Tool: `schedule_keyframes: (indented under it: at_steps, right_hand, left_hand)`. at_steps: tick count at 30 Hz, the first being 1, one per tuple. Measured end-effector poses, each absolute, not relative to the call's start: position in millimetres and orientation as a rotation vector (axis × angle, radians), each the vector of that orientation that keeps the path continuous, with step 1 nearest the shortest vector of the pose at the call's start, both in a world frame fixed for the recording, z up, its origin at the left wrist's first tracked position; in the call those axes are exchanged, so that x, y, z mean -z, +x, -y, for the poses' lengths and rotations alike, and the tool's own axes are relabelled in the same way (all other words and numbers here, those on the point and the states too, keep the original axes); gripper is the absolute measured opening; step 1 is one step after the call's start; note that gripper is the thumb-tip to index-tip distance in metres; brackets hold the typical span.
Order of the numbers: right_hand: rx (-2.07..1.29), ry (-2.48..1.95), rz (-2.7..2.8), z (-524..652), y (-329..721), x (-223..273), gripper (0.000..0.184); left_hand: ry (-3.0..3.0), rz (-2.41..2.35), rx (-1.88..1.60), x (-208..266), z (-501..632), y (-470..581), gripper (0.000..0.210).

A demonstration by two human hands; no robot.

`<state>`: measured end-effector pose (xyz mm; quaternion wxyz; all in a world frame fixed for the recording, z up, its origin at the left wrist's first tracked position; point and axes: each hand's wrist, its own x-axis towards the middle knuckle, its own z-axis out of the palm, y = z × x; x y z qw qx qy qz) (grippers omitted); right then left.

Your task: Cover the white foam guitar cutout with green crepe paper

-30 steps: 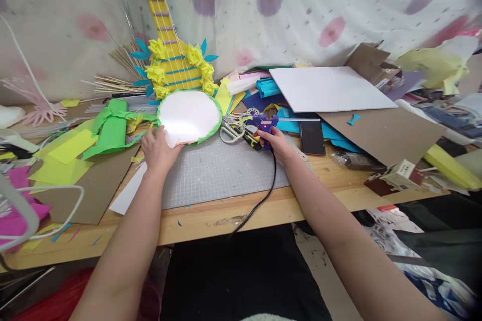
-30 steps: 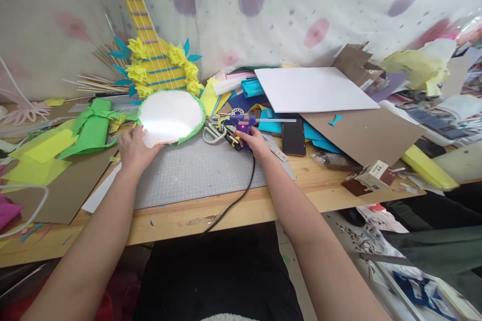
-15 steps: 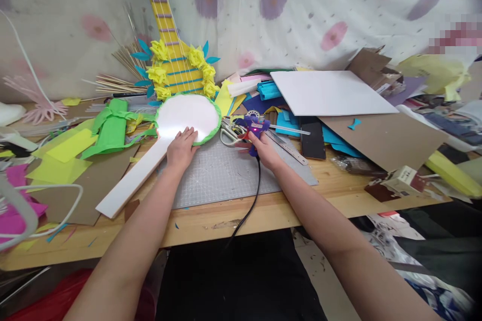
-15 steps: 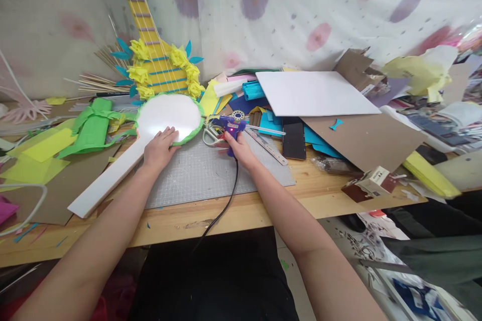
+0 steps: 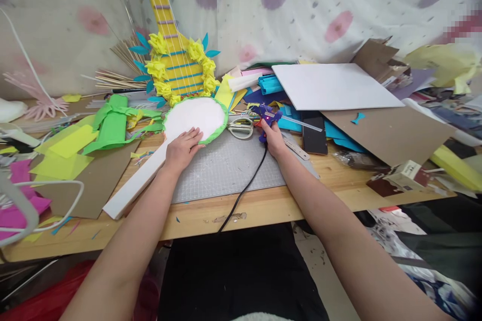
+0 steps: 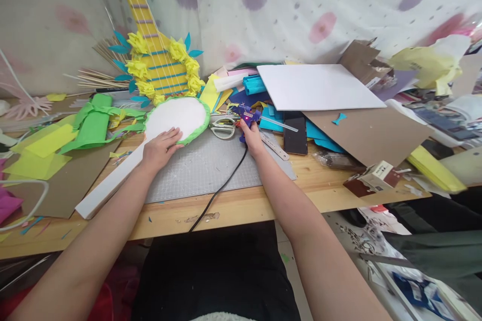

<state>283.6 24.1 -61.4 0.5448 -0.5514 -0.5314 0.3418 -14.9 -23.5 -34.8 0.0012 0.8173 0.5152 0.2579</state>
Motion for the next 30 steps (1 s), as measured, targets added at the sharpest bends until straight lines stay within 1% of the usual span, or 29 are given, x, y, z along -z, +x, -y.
schedule_keyframes:
  at_steps: [3,6,9,16,21,24,27,30]
  right_hand:
    - [-0.941,-1.230,1.135,-20.8,285.1,59.4,0.044]
    - [-1.010,-1.154,1.065,-16.9,283.3,57.8,0.039]
    - [-1.055,-1.101,1.033,-15.9,282.3,58.1,0.042]
    - [-1.068,-1.080,1.017,-17.5,283.2,58.5,0.050]
    - [-1.039,-1.112,1.013,-16.2,280.9,58.7,0.048]
    - [-1.017,-1.132,1.044,-12.7,280.0,56.0,0.046]
    - [-1.021,-1.117,1.116,-7.7,282.2,40.6,0.045]
    - [-1.153,-1.086,1.252,-3.0,284.4,6.5,0.044]
  left_hand:
    - [2.541,-1.593,-0.906,32.7,28.8,-13.0,0.031]
    - [2.438,-1.650,-0.996,30.3,33.7,-8.6,0.019]
    - [2.313,-1.684,-1.028,30.3,34.6,-6.4,0.010]
    - [2.045,-1.515,-1.166,33.8,27.7,-9.9,0.007]
    - [2.048,-1.672,-1.095,27.3,30.4,-2.5,0.002]
    - [2.123,-1.753,-1.039,25.5,32.7,0.8,0.002]
    - [2.216,-1.761,-1.044,26.5,34.2,0.6,0.006]
    - [2.295,-1.751,-1.061,28.1,35.0,-0.4,0.029]
